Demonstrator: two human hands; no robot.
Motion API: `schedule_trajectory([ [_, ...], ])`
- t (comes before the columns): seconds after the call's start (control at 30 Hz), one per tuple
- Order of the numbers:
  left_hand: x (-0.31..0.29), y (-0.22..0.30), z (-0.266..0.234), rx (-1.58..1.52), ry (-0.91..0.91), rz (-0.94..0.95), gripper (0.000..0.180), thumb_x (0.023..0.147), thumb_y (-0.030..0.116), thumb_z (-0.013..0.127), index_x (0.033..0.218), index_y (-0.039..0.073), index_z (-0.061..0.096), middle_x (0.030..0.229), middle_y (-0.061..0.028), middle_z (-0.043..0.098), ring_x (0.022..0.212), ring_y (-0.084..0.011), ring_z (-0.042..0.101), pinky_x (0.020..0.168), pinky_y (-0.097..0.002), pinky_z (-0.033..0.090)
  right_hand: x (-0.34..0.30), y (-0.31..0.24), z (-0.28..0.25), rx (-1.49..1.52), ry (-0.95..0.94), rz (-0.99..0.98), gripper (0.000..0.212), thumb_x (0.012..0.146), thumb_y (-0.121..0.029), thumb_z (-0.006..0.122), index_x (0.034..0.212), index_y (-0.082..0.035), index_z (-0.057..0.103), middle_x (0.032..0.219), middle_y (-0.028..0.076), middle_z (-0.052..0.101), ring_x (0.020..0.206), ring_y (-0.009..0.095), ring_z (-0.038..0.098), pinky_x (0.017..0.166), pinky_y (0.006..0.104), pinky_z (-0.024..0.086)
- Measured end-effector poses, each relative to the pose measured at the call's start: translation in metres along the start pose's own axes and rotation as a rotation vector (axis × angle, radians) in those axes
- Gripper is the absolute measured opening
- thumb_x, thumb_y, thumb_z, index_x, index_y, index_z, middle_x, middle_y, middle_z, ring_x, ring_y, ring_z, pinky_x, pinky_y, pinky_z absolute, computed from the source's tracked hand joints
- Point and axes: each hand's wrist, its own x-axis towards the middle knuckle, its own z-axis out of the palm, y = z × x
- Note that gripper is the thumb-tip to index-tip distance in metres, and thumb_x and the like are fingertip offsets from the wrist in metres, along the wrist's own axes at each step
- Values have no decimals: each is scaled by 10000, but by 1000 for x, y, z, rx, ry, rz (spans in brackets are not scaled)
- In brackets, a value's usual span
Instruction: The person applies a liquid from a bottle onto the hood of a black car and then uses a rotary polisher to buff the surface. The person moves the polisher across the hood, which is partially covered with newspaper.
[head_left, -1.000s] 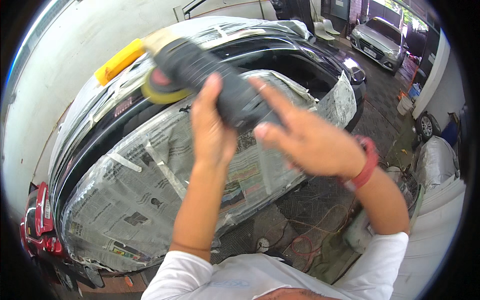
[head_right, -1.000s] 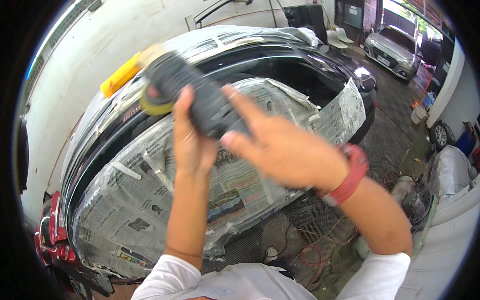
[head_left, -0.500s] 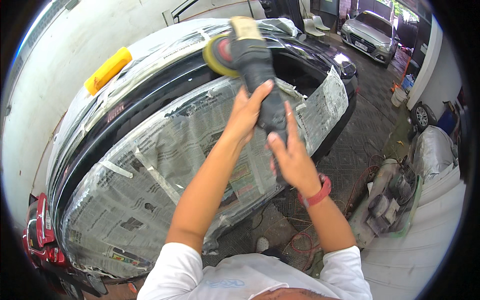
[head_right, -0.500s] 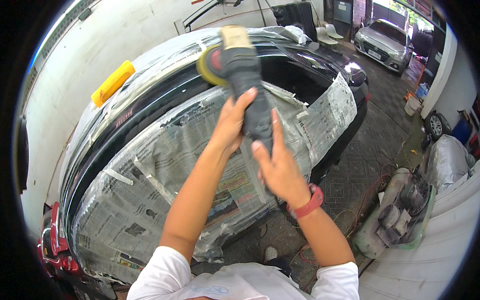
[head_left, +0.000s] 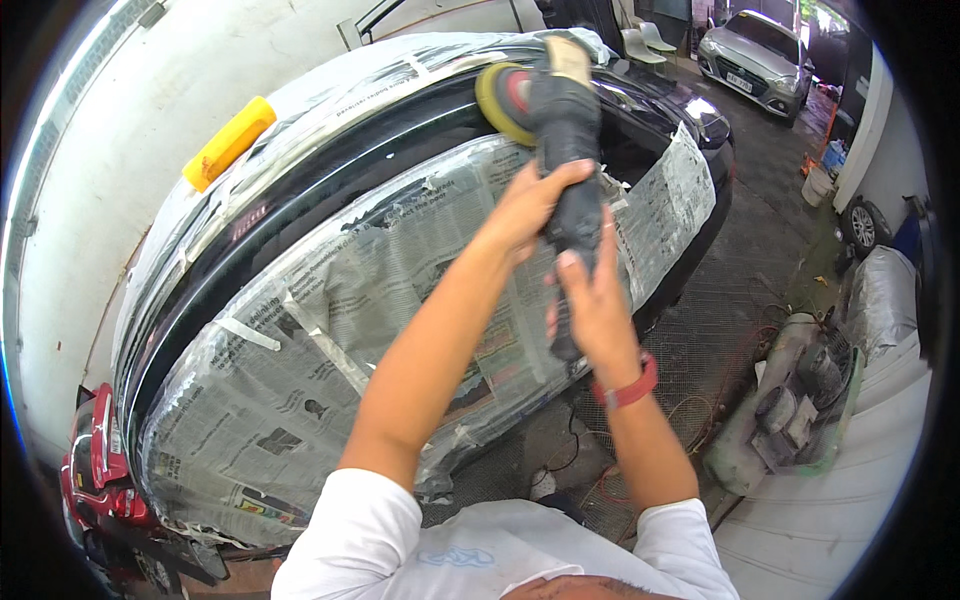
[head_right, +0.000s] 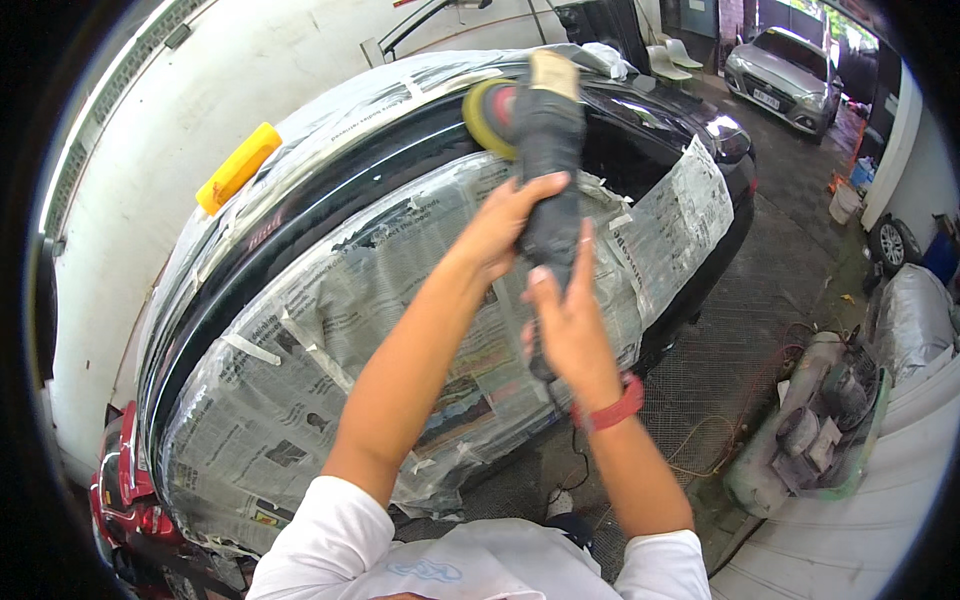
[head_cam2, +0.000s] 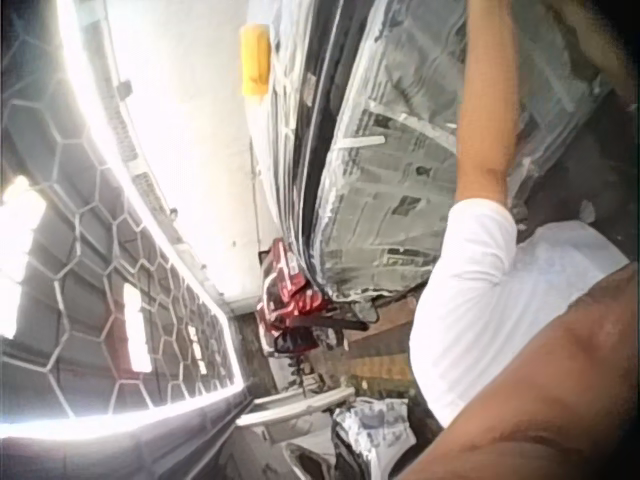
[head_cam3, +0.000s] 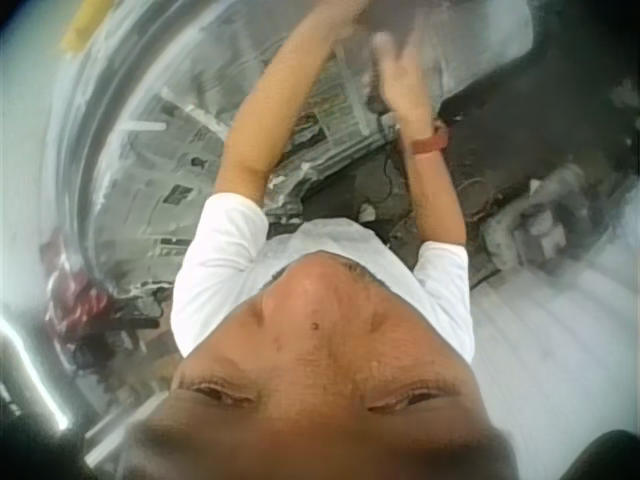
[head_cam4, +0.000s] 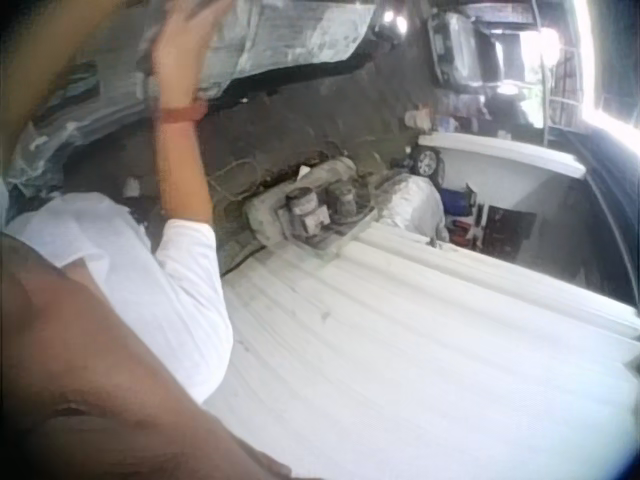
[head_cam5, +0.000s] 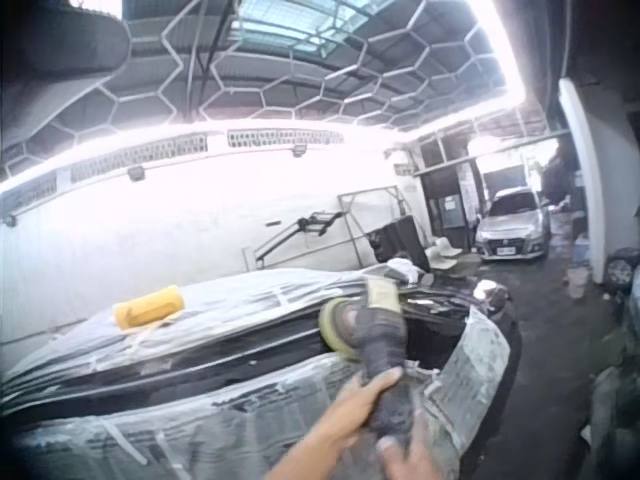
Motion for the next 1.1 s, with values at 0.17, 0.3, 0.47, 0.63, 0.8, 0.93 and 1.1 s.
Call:
schedule_trajectory([
  [0.17,-120,65,-81,35,153,54,646,1001,420,762,1406,-57,598,1226,-185,756,1046,-239,768,964,-392,642,-53,15,93,-97,-270,-236,934,1117,-266,587,1745,-20,-59,1530,347,455,1226,447,603,1020,486,522],
  [0.3,-208,86,-121,78,439,58,662,1023,480,688,1363,-85,621,1161,-197,764,954,-270,772,887,-386,651,-91,31,156,-3,-449,-417,959,1100,-233,620,1731,40,-48,1771,373,117,1643,501,225,1306,506,298],
  [0.47,-257,96,-135,313,598,127,493,994,317,728,1306,-53,636,1107,-180,757,927,-230,756,805,-367,639,-110,65,194,182,-568,-414,985,1093,-203,643,1734,27,-69,1776,367,110,1673,467,164,1334,495,233],
  [0.63,-204,100,-126,596,447,105,532,971,327,776,1323,-31,602,1124,-141,750,952,-187,735,849,-330,601,-93,80,205,425,-459,-220,1011,1109,-144,605,1733,-81,-187,1572,281,383,1122,284,579,930,393,520],
  [0.8,-104,97,-83,729,207,69,695,919,409,838,1379,-66,625,1113,-80,714,969,-147,673,892,-303,543,-43,63,181,618,-188,-192,1033,1123,-177,596,1727,-168,-242,1385,210,558,707,141,616,634,321,552],
  [0.93,-23,82,-41,759,89,-31,734,877,479,863,1332,-59,658,1078,-108,716,898,-169,695,789,-329,575,6,50,133,691,-61,-165,992,1140,-195,567,1724,-240,-234,1217,166,581,664,176,634,572,347,582],
  [1.1,58,36,-5,769,9,-123,729,843,490,885,1259,-79,697,1026,-132,736,814,-206,722,733,-367,591,38,53,76,778,66,-122,980,1136,-300,612,1729,-358,-165,1117,144,605,621,206,641,514,364,592],
])
